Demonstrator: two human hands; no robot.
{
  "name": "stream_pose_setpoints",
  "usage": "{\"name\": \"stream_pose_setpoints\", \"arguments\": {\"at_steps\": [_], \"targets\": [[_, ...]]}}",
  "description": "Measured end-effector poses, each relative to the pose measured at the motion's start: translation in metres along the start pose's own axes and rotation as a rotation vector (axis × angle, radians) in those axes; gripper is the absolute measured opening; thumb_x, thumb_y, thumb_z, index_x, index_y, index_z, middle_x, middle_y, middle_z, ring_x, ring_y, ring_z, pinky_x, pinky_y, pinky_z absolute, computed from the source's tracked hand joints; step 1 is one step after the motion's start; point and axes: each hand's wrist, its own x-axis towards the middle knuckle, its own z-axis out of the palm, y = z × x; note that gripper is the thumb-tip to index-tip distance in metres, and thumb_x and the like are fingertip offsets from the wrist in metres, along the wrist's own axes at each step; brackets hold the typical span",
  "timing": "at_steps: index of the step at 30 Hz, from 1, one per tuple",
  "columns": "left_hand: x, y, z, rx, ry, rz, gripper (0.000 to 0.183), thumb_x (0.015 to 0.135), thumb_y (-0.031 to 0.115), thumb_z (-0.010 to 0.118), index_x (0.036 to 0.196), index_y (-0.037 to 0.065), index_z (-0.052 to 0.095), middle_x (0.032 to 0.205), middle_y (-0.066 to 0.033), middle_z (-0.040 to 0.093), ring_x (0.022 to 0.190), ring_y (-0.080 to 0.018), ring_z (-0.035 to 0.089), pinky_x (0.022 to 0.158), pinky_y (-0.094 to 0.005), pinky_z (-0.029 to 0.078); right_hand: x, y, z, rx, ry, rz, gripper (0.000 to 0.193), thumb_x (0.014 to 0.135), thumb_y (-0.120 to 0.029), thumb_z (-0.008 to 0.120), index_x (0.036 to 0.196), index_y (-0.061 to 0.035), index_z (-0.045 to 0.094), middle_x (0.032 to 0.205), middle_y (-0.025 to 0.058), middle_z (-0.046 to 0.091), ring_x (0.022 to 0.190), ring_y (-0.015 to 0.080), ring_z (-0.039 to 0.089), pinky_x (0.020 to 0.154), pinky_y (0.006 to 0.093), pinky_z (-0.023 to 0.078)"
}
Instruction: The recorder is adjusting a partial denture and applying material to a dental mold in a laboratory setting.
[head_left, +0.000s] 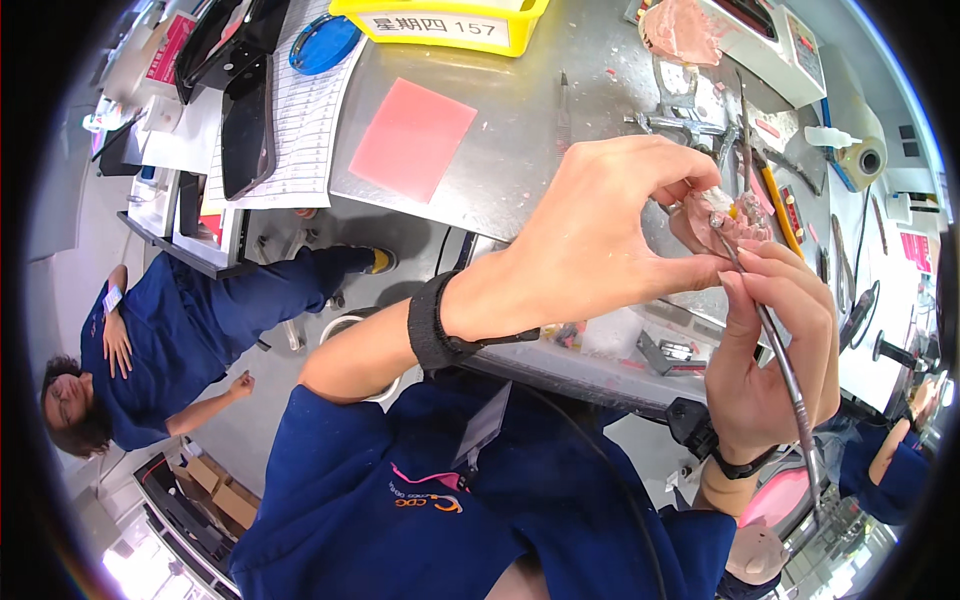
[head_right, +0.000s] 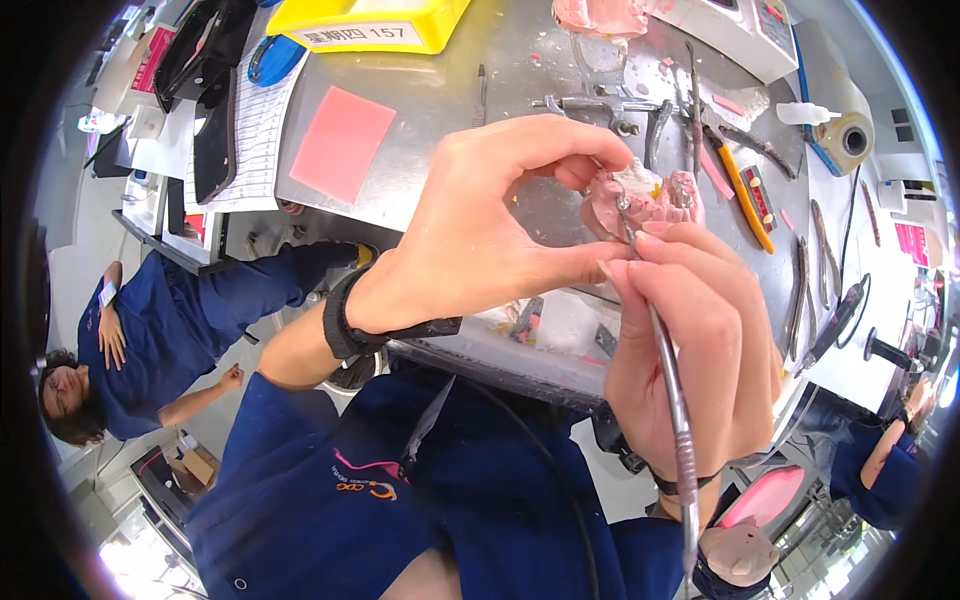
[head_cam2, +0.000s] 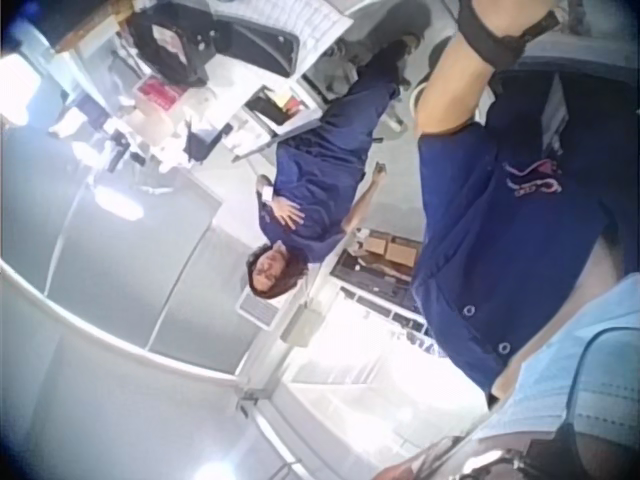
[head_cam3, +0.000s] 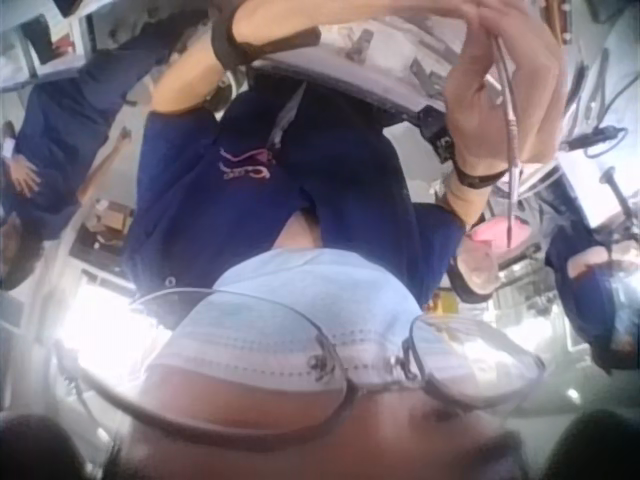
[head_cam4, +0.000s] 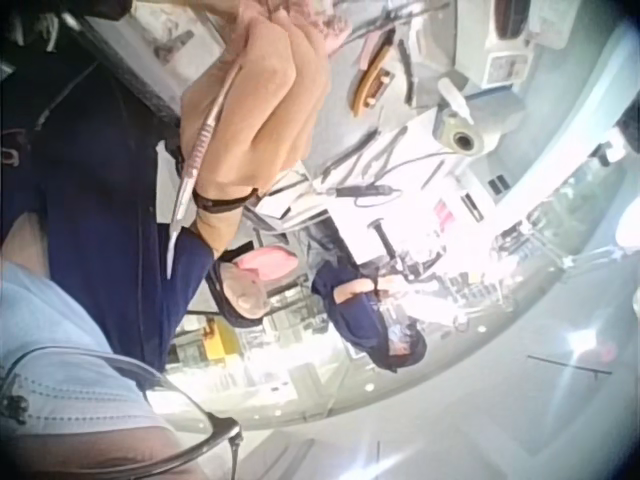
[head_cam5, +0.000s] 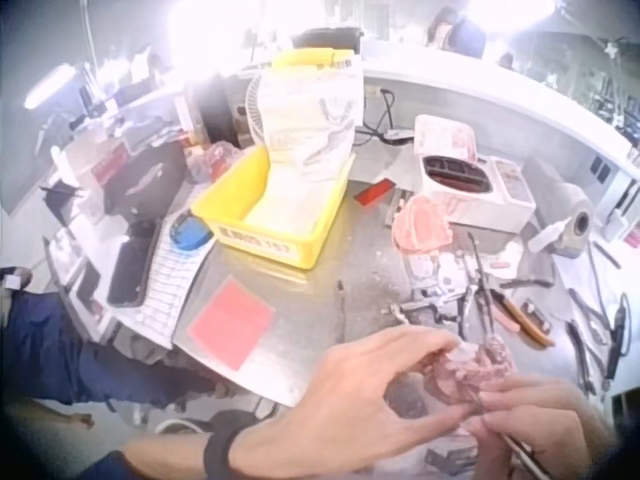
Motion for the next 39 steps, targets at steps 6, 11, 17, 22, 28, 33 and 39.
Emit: {"name": "stream_pose_setpoints", "arguments": {"at_steps": [6, 11, 17, 22, 28, 33, 39], "targets": [[0.0, 0.002, 0.001, 0.0, 0.0, -0.025, 0.049, 0.068, 0.01, 0.088, 0.111, -0.002, 0.068, 0.098, -0.0108, 0.069, 0.087, -0.0162, 0.065, 0.083, -0.0298, 0.055, 0.003, 0.0, -0.009, 0.013, -0.047, 0.025, 0.015, 0.08, 0.006, 0.077, 0.088, 0.0052, 0.064, 0.086, 0.0184, 0.07, 0.082, 0.0342, 0.073, 0.073, 0.0385, 0.06], [0.0, 0.001, 0.001, -0.027, 0.001, -0.019, 0.048, 0.068, 0.009, 0.087, 0.111, -0.001, 0.068, 0.1, -0.0106, 0.068, 0.089, -0.0162, 0.064, 0.083, -0.029, 0.053, -0.011, 0.003, -0.003, 0.016, -0.009, -0.027, 0.023, 0.076, 0.012, 0.075, 0.096, 0.0029, 0.067, 0.093, 0.0176, 0.07, 0.09, 0.0355, 0.073, 0.083, 0.0447, 0.061], [0.002, 0.001, 0.002, -0.064, -0.032, -0.057, 0.045, 0.07, 0.007, 0.086, 0.111, -0.002, 0.068, 0.102, -0.0095, 0.068, 0.09, -0.0148, 0.063, 0.084, -0.0286, 0.052, -0.028, 0.014, 0.004, 0.017, 0.04, -0.137, 0.035, 0.073, 0.016, 0.076, 0.104, 0.0037, 0.065, 0.099, 0.0168, 0.068, 0.096, 0.0368, 0.072, 0.09, 0.0514, 0.058], [0.004, 0.002, 0.002, -0.06, -0.062, -0.109, 0.046, 0.07, 0.007, 0.087, 0.11, -0.003, 0.068, 0.103, -0.0086, 0.068, 0.091, -0.0142, 0.063, 0.086, -0.0286, 0.051, -0.036, 0.02, 0.006, 0.08, 0.085, -0.134, 0.035, 0.074, 0.015, 0.075, 0.106, 0.0051, 0.063, 0.1, 0.0205, 0.069, 0.097, 0.0393, 0.071, 0.09, 0.052, 0.058], [0.012, 0.008, -0.011, -0.069, -0.152, -0.14, 0.045, 0.067, 0.011, 0.09, 0.105, -0.003, 0.07, 0.101, -0.01, 0.069, 0.09, -0.0167, 0.064, 0.083, -0.03, 0.052, -0.042, 0.034, 0.006, 0.606, 0.449, 0.17, 0.022, 0.094, 0.0, 0.064, 0.11, 0.0048, 0.05, 0.101, 0.0295, 0.067, 0.097, 0.043, 0.07, 0.091, 0.054, 0.057], [0.016, 0.016, -0.025, -0.012, -0.31, -0.109, 0.045, 0.07, 0.004, 0.088, 0.11, -0.004, 0.069, 0.111, -0.0114, 0.067, 0.099, -0.0175, 0.063, 0.088, -0.0302, 0.05, -0.046, 0.036, 0.014, 0.714, 0.477, 0.459, 0.019, 0.099, -0.01, 0.06, 0.103, 0.0018, 0.046, 0.099, 0.0297, 0.068, 0.096, 0.0406, 0.071, 0.092, 0.0508, 0.057], [0.007, 0.026, -0.012, -0.009, -0.233, -0.13, 0.042, 0.078, 0.007, 0.084, 0.115, -0.005, 0.067, 0.118, -0.0144, 0.065, 0.11, -0.0204, 0.062, 0.094, -0.0323, 0.05, -0.052, 0.034, 0.021, 0.805, 0.47, 0.535, 0.021, 0.103, -0.016, 0.054, 0.103, 0.0012, 0.042, 0.104, 0.0297, 0.065, 0.1, 0.0432, 0.07, 0.091, 0.0494, 0.06]]}}
